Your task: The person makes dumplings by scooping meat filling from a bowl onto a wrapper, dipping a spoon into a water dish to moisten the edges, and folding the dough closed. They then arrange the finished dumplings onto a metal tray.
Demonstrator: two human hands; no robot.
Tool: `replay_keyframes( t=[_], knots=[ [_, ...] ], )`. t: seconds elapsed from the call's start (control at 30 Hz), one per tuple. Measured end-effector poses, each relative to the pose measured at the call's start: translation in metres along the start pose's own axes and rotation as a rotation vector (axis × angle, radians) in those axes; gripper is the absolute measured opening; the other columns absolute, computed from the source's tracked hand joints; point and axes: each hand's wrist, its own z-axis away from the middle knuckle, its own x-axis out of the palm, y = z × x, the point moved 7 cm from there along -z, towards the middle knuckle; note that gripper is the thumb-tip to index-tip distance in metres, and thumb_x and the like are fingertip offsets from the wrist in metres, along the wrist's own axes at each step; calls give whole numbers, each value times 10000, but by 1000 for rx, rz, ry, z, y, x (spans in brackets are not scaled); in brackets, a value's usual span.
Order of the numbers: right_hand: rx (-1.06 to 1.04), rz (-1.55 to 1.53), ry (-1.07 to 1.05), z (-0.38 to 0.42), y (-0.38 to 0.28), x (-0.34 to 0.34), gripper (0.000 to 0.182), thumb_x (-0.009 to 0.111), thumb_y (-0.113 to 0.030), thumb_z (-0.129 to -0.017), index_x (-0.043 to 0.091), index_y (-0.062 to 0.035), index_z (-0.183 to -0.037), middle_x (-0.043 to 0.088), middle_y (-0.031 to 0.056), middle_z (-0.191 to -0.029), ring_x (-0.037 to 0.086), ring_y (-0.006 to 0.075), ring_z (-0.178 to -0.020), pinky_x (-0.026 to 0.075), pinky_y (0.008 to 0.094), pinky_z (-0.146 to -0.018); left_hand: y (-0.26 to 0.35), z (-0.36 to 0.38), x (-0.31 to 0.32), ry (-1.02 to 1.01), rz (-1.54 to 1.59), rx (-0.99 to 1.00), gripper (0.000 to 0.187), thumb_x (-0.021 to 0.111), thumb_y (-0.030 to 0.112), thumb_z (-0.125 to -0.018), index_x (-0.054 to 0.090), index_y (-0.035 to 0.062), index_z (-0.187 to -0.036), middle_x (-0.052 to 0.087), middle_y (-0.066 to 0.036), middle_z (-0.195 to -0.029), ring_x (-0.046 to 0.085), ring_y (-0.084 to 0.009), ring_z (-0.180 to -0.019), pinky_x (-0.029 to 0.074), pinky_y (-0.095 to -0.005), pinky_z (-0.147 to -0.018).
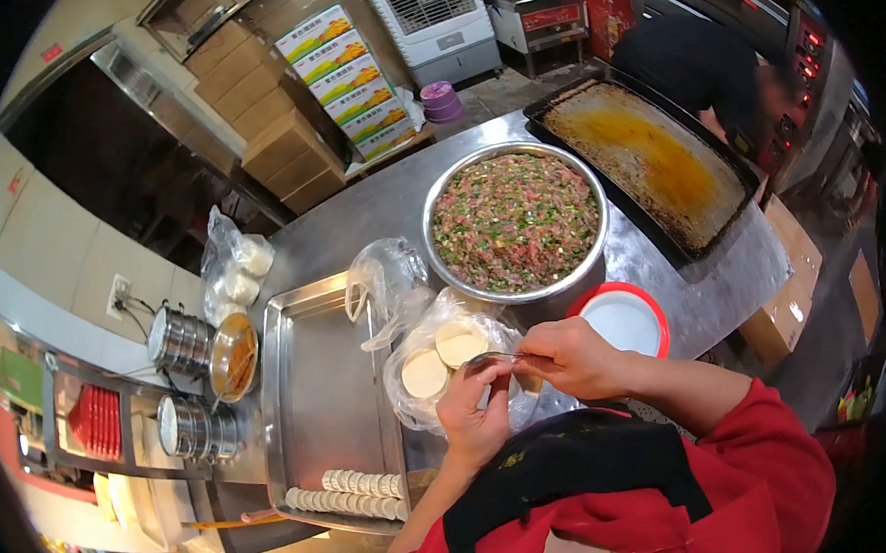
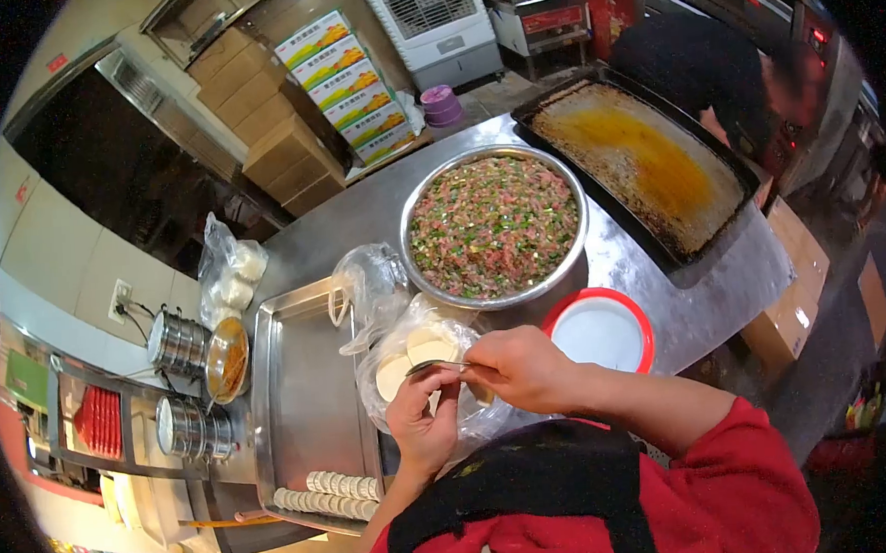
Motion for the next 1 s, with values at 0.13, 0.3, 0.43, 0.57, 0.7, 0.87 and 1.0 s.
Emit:
replay_keyframes(
  t=[0.13, 0.3, 0.43, 0.57, 0.7, 0.87, 1.0],
  knots=[
    [-8, -38, 21, 2, 5, 1, 151, 618, -167, -831, 586, -31, -776, 571, 155, -705, 583, 354, -682, 440, 436, -577, -5, 3, 8, -108, 14, -37, 190, 586, -146, -770, 619, -19, -907, 643, -117, -938, 616, -191, -881, 476, -277, -802],
    [-24, -59, 21, 4, 7, -4, 161, 634, -142, -807, 569, -26, -715, 554, 162, -659, 574, 364, -640, 431, 434, -549, -29, 24, 14, -60, 197, -352, 284, 583, -98, -821, 543, -32, -1095, 612, -96, -1016, 593, -167, -938, 473, -280, -825],
    [-73, -113, 19, 1, 8, -3, 141, 640, -77, -751, 554, -4, -666, 547, 182, -630, 574, 369, -595, 434, 414, -513, -40, 33, 40, -268, 778, -788, 358, 551, 1, -883, 458, -26, -1229, 573, -85, -1107, 563, -149, -1011, 478, -290, -858],
    [-28, -183, -78, -3, 11, 6, 127, 657, -129, -777, 633, -4, -791, 599, 189, -684, 614, 344, -627, 463, 383, -529, -50, 41, 38, -273, 853, -869, 407, 557, -36, -851, 468, -17, -1247, 599, -88, -1075, 606, -161, -936, 500, -285, -833],
    [210, -225, -78, -13, 16, -6, 181, 664, -172, -823, 657, -4, -892, 598, 160, -649, 575, 198, -548, 445, 321, -525, -43, 38, 25, -114, 805, -816, 435, 555, -72, -830, 470, -20, -1253, 593, -83, -1069, 612, -170, -941, 505, -296, -838],
    [133, -266, -110, -10, 19, 18, 144, 674, -130, -800, 646, 10, -819, 585, 147, -649, 563, 219, -567, 435, 328, -526, -49, 48, 2, 50, 551, -707, 394, 549, -98, -834, 506, -12, -1217, 612, -63, -1001, 597, -114, -940, 480, -229, -806],
    [-82, -197, -136, -13, -3, 34, 135, 702, -123, -759, 627, -11, -765, 584, 124, -706, 584, 282, -633, 446, 354, -541, -50, 52, -4, 197, 589, -608, 373, 541, -119, -825, 521, -6, -1181, 606, -48, -975, 587, -95, -923, 473, -220, -799]
  ],
)
